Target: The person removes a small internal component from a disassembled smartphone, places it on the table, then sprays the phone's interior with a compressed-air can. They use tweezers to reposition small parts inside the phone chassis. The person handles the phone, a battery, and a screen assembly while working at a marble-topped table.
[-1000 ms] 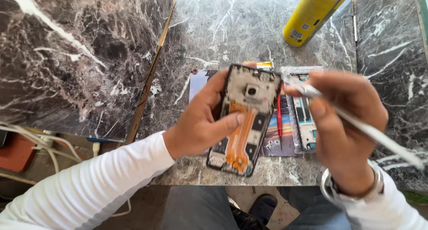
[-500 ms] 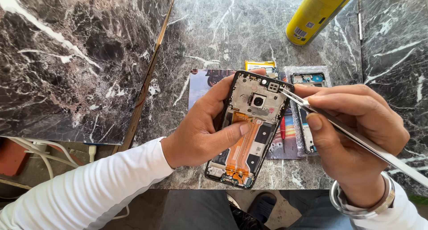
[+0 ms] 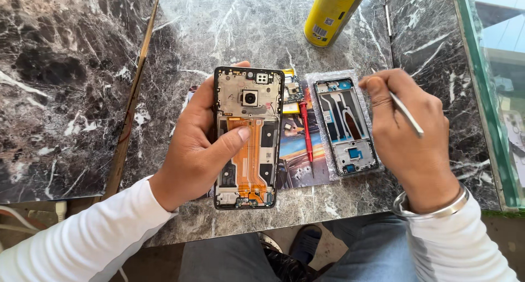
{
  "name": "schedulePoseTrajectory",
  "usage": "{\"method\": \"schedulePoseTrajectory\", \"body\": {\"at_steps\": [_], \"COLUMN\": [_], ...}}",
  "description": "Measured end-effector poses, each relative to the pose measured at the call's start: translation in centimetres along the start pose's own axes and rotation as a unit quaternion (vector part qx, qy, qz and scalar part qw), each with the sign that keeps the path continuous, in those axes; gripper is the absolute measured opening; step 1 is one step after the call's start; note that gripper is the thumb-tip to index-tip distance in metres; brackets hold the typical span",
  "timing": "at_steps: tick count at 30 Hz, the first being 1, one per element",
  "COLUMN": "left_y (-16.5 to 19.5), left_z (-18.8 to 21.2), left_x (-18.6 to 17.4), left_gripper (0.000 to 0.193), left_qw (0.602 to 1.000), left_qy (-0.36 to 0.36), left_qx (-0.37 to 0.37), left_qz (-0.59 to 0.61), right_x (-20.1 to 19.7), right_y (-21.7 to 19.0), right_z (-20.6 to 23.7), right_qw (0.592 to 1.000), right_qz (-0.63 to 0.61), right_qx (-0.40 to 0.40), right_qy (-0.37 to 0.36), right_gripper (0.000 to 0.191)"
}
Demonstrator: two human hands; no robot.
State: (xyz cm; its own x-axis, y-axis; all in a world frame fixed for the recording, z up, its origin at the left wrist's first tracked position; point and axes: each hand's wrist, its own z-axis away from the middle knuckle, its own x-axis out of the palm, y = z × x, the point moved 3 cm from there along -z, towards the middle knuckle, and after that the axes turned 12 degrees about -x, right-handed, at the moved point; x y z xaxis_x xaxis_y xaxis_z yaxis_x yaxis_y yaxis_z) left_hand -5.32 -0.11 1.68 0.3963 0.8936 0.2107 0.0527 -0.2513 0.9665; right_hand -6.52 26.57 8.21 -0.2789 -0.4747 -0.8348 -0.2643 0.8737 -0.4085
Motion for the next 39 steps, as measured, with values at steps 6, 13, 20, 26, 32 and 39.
{"method": "schedulePoseTrajectory", "body": {"at_steps": [6, 13, 20, 26, 32, 39], "left_y": [-0.4, -0.2, 0.4, 0.5, 0.5, 0.7], "left_z": [-0.1, -0.2, -0.3, 0.1, 0.3, 0.2], "left_x": [-0.3, 0.3, 1.0, 0.8, 0.7, 0.5], "left_gripper": [0.067, 0.065, 0.065, 0.066, 0.065, 0.056], "left_qw": [1.0, 1.0, 1.0, 1.0, 1.0, 1.0], "left_qy": [0.002, -0.008, -0.012, -0.015, -0.012, 0.002], "left_qx": [-0.021, -0.009, -0.015, -0.02, -0.011, -0.017], "left_qz": [0.011, -0.011, -0.016, -0.009, -0.019, 0.011], "right_x": [0.4, 1.0, 0.8, 1.0, 0.6, -3.2], "right_y": [1.2, 2.4, 2.1, 2.2, 1.9, 0.3], "right_z": [0.9, 1.0, 1.3, 1.3, 1.1, 0.3], "right_qw": [0.987, 0.97, 0.985, 0.965, 0.987, 0.992], "right_qz": [0.135, 0.185, 0.135, 0.188, 0.123, -0.036], "right_qx": [-0.049, 0.024, -0.044, 0.048, -0.023, 0.07], "right_qy": [-0.066, -0.153, -0.093, -0.174, -0.1, -0.102], "right_gripper": [0.037, 0.063, 0.065, 0.064, 0.063, 0.03]}}
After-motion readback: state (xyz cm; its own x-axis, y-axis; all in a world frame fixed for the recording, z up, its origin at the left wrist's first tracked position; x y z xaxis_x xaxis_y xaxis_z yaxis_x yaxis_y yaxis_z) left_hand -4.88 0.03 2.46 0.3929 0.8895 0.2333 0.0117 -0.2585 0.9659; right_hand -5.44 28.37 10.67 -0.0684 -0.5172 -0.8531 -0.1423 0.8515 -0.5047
